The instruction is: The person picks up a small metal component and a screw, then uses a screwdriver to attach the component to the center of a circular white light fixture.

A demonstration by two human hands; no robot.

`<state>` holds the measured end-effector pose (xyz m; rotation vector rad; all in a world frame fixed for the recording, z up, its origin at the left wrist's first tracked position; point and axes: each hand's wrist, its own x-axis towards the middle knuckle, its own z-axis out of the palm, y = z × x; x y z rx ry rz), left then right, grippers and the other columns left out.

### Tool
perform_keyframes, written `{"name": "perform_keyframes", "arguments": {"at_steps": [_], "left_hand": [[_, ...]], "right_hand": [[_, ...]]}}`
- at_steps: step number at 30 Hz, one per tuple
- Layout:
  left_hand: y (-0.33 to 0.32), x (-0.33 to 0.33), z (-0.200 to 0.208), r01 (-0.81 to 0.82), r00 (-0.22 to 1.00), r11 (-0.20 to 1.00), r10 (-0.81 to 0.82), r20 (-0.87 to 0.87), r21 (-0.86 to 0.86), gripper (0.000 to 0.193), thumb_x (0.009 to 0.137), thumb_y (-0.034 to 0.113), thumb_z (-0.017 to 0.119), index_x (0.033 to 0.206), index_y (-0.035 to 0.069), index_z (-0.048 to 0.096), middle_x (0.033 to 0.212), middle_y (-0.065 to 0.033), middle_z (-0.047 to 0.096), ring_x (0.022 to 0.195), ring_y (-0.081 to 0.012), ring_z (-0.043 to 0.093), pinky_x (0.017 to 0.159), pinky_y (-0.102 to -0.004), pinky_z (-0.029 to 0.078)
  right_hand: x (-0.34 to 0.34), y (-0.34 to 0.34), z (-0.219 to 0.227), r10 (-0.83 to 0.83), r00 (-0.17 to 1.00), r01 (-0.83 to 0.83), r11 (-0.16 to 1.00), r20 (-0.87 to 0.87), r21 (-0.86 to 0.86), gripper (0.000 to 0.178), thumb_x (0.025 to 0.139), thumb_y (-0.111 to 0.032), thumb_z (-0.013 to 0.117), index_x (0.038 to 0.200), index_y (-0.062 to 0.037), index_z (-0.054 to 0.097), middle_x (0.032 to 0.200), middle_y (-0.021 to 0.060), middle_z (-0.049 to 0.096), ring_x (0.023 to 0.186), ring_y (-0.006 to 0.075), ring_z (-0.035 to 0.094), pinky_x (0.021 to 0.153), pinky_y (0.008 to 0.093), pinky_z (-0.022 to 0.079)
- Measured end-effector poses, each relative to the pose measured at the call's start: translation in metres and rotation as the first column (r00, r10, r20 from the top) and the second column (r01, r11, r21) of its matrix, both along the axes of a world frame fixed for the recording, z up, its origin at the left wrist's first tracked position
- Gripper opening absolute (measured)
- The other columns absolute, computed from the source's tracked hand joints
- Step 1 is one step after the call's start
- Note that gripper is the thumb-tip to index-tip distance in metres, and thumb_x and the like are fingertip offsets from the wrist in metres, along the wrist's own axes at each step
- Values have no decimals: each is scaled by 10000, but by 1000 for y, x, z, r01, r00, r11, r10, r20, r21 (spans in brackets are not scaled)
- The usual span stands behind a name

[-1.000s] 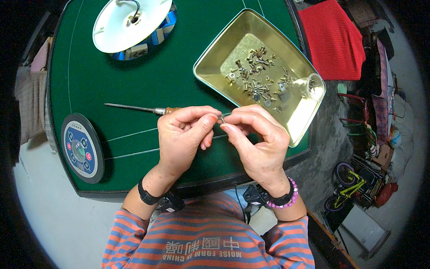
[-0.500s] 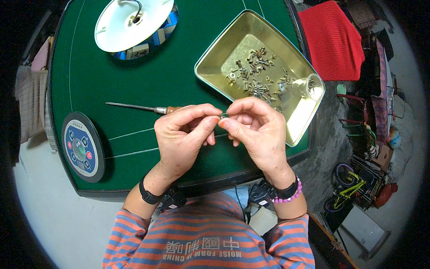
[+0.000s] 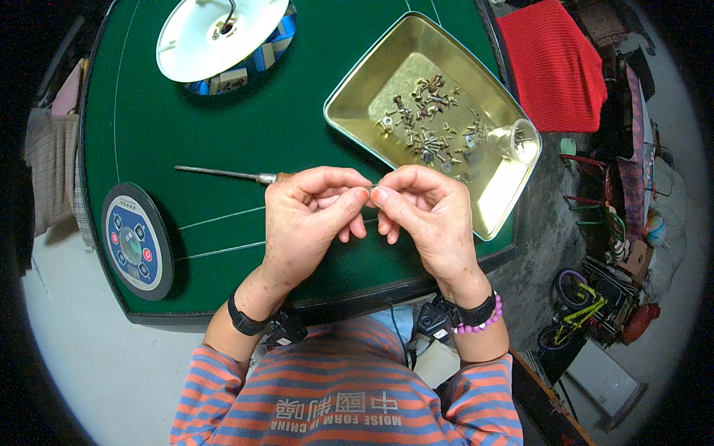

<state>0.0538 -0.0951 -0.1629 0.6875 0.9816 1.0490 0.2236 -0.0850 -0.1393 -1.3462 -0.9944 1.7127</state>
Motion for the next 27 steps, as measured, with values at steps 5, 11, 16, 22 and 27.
{"name": "perform_keyframes", "arguments": {"at_steps": [5, 11, 16, 22, 27], "left_hand": [[0, -3, -1, 9, 1000, 998, -11, -27, -59, 107, 913, 23, 640, 988, -39, 683, 816, -83, 711, 585, -62, 615, 483, -172, 461], [1, -2, -5, 28, 999, 997, -26, 33, -71, 123, 925, 43, 631, 987, -50, 683, 840, -118, 720, 563, -84, 617, 465, -182, 461], [3, -2, -4, 41, 987, 990, -18, 162, -135, 144, 924, 61, 633, 996, -58, 670, 833, -90, 708, 582, -73, 625, 465, -175, 454], [5, -5, -1, -10, 999, 991, 15, 36, -135, 92, 922, 44, 644, 986, -19, 666, 838, -77, 707, 594, -72, 619, 490, -182, 466], [20, -29, 5, -291, 955, 956, 293, 45, -35, 99, 914, 4, 638, 1004, -36, 630, 877, -98, 705, 631, -64, 619, 515, -167, 456]], "right_hand": [[-2, -1, 0, -22, 998, 19, 998, -51, -54, 118, 933, -93, 650, 946, 24, 660, 823, 77, 684, 615, 83, 604, 531, 204, 495], [1, -1, -3, 9, 1000, -9, 999, -15, -46, 128, 934, -97, 640, 938, 29, 658, 815, 88, 687, 599, 87, 595, 520, 204, 487], [-1, -1, 0, -12, 999, 9, 997, -32, -79, 137, 931, -108, 645, 930, 29, 652, 782, 67, 664, 586, 88, 583, 510, 207, 474], [-11, 0, -3, -34, 999, 34, 999, -17, -19, 133, 957, -102, 608, 988, 25, 627, 847, 67, 651, 636, 103, 594, 562, 230, 497], [-48, 7, -12, 73, 963, -135, 964, 261, 230, 189, 901, -40, 643, 1071, 30, 598, 958, 65, 631, 817, 112, 611, 709, 253, 505]]}}
